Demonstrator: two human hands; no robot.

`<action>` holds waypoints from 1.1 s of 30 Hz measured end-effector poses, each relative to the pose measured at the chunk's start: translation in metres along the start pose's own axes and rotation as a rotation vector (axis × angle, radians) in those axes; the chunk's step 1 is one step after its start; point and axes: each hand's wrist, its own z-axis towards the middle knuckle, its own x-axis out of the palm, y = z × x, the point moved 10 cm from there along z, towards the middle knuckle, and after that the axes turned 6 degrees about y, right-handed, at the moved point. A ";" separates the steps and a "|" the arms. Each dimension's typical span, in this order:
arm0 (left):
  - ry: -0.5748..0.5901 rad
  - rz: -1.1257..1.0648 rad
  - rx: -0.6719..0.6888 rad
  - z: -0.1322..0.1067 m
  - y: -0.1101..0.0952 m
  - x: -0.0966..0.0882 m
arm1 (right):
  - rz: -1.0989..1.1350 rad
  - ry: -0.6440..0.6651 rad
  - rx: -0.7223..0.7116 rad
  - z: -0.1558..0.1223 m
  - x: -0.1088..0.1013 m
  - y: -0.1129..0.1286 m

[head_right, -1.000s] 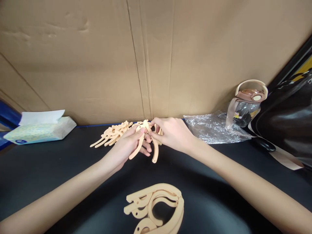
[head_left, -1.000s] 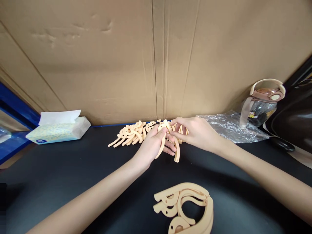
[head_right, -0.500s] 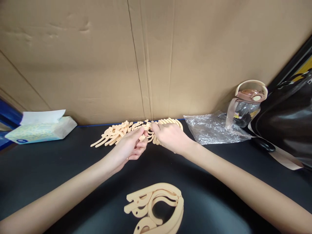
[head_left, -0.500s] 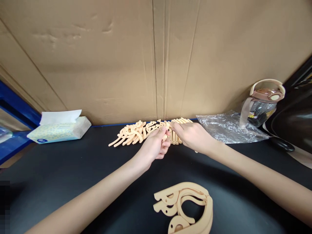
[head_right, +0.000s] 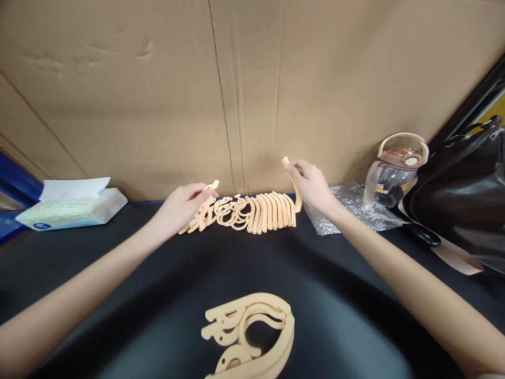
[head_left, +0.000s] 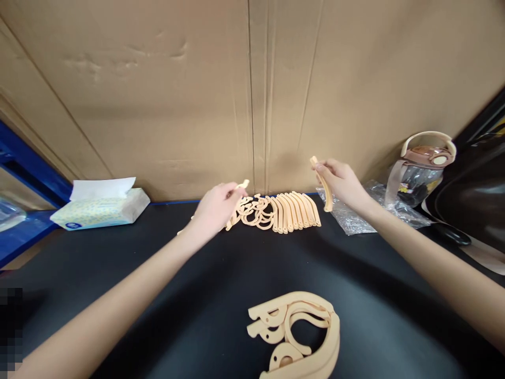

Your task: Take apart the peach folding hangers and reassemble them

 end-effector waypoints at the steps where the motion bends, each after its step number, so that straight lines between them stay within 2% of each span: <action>1: 0.005 0.023 -0.038 0.006 0.015 -0.004 | -0.014 -0.060 -0.023 -0.002 -0.011 -0.002; 3: -0.018 0.077 -0.107 0.012 0.043 -0.010 | -0.112 -0.137 -0.065 -0.011 -0.025 -0.003; 5: -0.049 0.137 -0.147 0.012 0.060 -0.011 | -0.263 -0.132 -0.105 -0.023 -0.024 -0.004; 6: -0.070 0.167 -0.145 0.009 0.062 -0.011 | -0.338 -0.103 -0.132 -0.030 -0.019 -0.004; 8: -0.093 0.209 -0.099 -0.001 0.052 -0.010 | -0.447 -0.004 -0.205 -0.042 0.000 -0.005; 10: -0.034 0.212 -0.013 -0.014 0.030 -0.001 | -0.501 0.113 -0.270 -0.055 0.021 -0.007; 12: 0.141 0.170 0.081 -0.033 0.003 0.017 | -0.505 0.194 -0.305 -0.065 0.037 -0.008; 14: 0.518 0.031 0.144 -0.063 -0.021 0.053 | -0.493 0.242 -0.318 -0.072 0.047 -0.008; 15: 0.650 0.001 0.148 -0.079 -0.029 0.065 | -0.487 0.260 -0.322 -0.074 0.050 -0.008; 17: 0.777 -0.005 0.123 -0.102 -0.037 0.078 | -0.476 0.288 -0.323 -0.076 0.053 -0.007; 19: 0.829 -0.047 0.100 -0.115 -0.040 0.084 | -0.463 0.309 -0.319 -0.076 0.055 -0.009; 23: 0.844 -0.198 0.069 -0.118 -0.035 0.090 | -0.428 0.327 -0.303 -0.073 0.054 -0.013; 26: 0.838 -0.264 0.072 -0.107 -0.032 0.092 | -0.375 0.297 -0.278 -0.071 0.051 -0.002; 29: 0.744 -0.404 0.066 -0.082 -0.037 0.087 | -0.127 0.285 -0.231 -0.072 0.050 0.030; 32: 0.562 -0.627 0.007 -0.051 -0.040 0.071 | 0.206 0.513 -0.193 -0.077 0.071 0.070; 33: 0.499 -0.688 -0.002 -0.041 -0.041 0.065 | 0.266 0.548 -0.187 -0.076 0.074 0.081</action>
